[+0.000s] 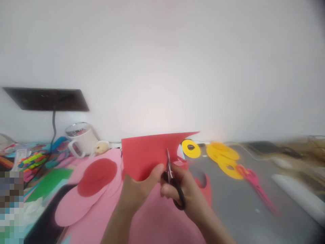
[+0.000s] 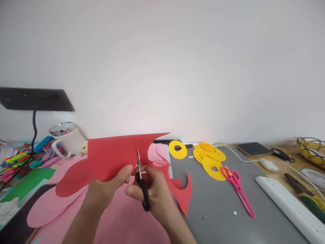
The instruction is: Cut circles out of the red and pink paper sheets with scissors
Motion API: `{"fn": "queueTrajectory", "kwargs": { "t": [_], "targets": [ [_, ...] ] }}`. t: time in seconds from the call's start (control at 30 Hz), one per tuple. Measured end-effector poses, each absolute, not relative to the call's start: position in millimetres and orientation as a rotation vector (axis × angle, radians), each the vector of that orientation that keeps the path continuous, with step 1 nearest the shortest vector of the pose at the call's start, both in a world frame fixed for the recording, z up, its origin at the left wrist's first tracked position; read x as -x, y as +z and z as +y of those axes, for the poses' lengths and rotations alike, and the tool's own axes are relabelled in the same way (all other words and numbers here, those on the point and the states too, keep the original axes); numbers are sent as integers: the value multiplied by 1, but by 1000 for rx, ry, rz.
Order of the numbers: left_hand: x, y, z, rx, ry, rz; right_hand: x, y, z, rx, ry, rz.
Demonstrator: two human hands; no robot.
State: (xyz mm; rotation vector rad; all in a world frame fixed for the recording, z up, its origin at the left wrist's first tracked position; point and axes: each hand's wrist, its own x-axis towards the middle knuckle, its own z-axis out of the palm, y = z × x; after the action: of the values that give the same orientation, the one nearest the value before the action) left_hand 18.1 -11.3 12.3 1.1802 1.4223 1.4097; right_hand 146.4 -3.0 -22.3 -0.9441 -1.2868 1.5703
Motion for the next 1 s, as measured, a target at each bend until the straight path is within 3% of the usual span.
{"fn": "queueTrajectory", "kwargs": {
  "t": [1.0],
  "targets": [
    [-23, 14, -12, -1166, 1408, 1460, -142, -19, -5, 926, 1610, -1187]
  ]
}}
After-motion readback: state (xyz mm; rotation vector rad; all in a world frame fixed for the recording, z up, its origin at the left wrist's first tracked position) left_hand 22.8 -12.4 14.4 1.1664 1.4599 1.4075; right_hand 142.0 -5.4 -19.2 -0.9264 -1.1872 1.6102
